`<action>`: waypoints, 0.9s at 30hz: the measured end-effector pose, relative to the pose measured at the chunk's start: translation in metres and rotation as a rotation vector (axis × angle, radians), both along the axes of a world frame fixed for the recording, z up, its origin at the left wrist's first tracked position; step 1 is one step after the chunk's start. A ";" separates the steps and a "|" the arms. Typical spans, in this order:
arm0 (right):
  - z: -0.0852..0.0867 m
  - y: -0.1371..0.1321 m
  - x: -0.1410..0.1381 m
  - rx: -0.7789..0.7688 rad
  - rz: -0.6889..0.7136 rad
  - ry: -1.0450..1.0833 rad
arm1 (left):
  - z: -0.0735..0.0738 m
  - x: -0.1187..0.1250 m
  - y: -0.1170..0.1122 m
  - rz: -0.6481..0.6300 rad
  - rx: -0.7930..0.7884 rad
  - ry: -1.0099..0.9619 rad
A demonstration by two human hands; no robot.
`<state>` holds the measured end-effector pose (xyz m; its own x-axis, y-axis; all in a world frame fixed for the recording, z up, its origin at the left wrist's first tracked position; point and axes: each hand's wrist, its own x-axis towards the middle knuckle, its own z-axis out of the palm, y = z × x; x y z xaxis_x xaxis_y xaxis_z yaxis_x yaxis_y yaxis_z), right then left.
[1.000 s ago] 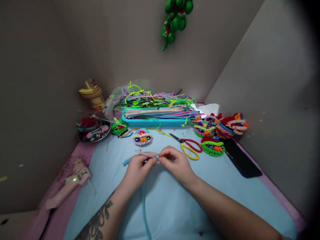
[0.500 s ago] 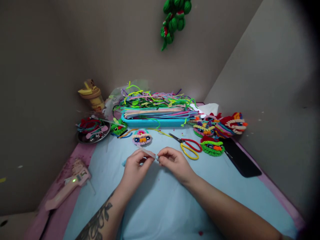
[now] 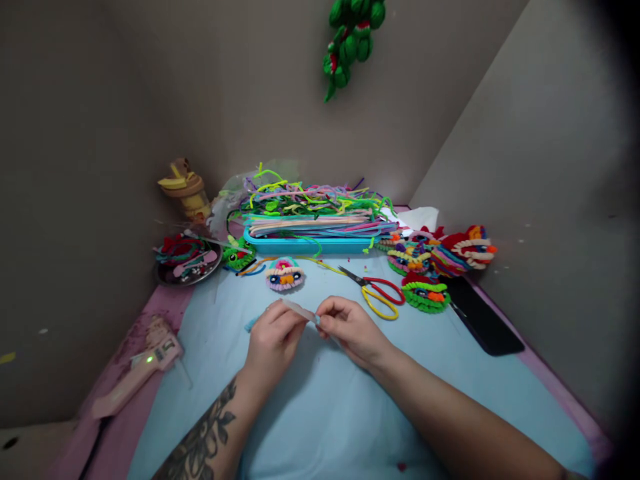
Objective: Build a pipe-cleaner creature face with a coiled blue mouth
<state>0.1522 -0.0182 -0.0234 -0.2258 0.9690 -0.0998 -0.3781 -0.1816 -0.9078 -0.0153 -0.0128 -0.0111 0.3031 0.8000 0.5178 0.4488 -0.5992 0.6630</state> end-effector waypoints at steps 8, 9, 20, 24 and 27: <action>0.000 0.000 0.002 0.122 -0.117 -0.144 | 0.005 0.005 -0.001 0.021 -0.115 -0.069; 0.000 0.000 0.002 0.145 -0.136 -0.170 | 0.006 0.005 -0.001 0.029 -0.146 -0.086; 0.006 -0.001 0.008 0.442 -0.287 -0.580 | 0.009 0.013 0.002 0.035 -0.661 -0.281; 0.010 0.000 0.010 0.600 -0.319 -0.721 | 0.009 0.011 0.003 -0.027 -0.755 -0.336; 0.012 0.000 0.013 0.705 -0.310 -0.779 | 0.007 0.010 0.003 -0.071 -0.803 -0.389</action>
<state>0.1654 -0.0177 -0.0115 -0.0775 0.8683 0.4900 0.4053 0.4764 -0.7802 -0.0051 -0.0094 -0.0042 0.2853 0.9516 -0.1141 0.0847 0.0936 0.9920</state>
